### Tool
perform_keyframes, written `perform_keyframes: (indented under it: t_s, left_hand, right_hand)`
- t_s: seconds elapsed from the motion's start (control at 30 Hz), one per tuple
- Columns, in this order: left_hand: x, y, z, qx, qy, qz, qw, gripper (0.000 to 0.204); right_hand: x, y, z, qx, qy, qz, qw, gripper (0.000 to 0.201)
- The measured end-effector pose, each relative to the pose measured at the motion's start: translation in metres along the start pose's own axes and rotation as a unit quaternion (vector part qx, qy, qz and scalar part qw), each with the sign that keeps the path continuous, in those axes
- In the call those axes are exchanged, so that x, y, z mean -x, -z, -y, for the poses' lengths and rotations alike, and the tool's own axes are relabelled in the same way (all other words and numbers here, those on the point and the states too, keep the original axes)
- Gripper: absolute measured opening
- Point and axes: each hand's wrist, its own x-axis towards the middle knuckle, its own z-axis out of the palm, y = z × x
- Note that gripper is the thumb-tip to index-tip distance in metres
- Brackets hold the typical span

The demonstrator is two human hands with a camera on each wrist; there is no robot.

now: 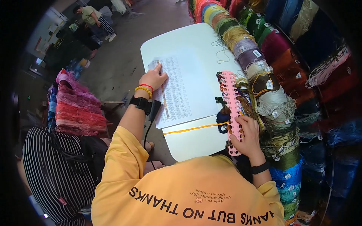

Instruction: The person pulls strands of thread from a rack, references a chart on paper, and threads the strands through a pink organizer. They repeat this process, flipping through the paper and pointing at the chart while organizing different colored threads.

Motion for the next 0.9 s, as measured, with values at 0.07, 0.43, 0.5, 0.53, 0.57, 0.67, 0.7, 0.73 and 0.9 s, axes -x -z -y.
perform_keyframes:
  t_s: [0.07,0.43,0.5,0.53,0.57,0.67,0.7,0.73,0.9]
  left_hand:
    - [0.0004,-0.0007,0.0006,0.004,0.001,-0.005,1.000,0.064]
    - [0.0092,-0.0021,0.0011,0.023,-0.007,-0.020,0.999,0.057]
    - [0.0088,-0.0025,0.0017,0.025,-0.008,-0.022,0.999,0.056]
    - [0.0087,-0.0022,0.0019,0.025,-0.009,-0.023,0.999,0.056]
    - [0.0090,-0.0018,0.0016,0.027,-0.008,-0.022,0.999,0.056]
    - [0.0086,-0.0010,0.0014,0.030,-0.005,-0.017,0.999,0.056]
    - [0.0076,-0.0019,0.0020,0.030,-0.004,-0.016,0.999,0.057]
    - [0.0075,-0.0018,0.0021,0.030,-0.003,-0.015,0.999,0.057]
    - [0.0079,-0.0004,0.0018,0.029,-0.011,-0.009,0.999,0.055]
  right_hand:
    - [-0.0003,0.0001,0.0002,-0.003,-0.003,0.001,1.000,0.051]
    - [-0.0005,-0.0003,0.0023,0.007,-0.011,0.001,1.000,0.052]
    - [-0.0008,-0.0004,0.0018,0.004,-0.010,0.001,1.000,0.052]
    - [-0.0010,-0.0005,0.0018,0.006,-0.010,0.001,1.000,0.051]
    - [-0.0012,-0.0005,0.0020,0.007,-0.010,0.001,1.000,0.051]
    - [-0.0016,0.0000,0.0026,0.007,-0.011,0.002,1.000,0.051]
    - [-0.0016,0.0001,0.0028,0.007,-0.011,0.003,1.000,0.051]
    - [-0.0019,0.0003,0.0030,0.005,-0.011,0.003,1.000,0.051]
    - [-0.0024,0.0011,0.0039,0.002,-0.012,0.006,1.000,0.052]
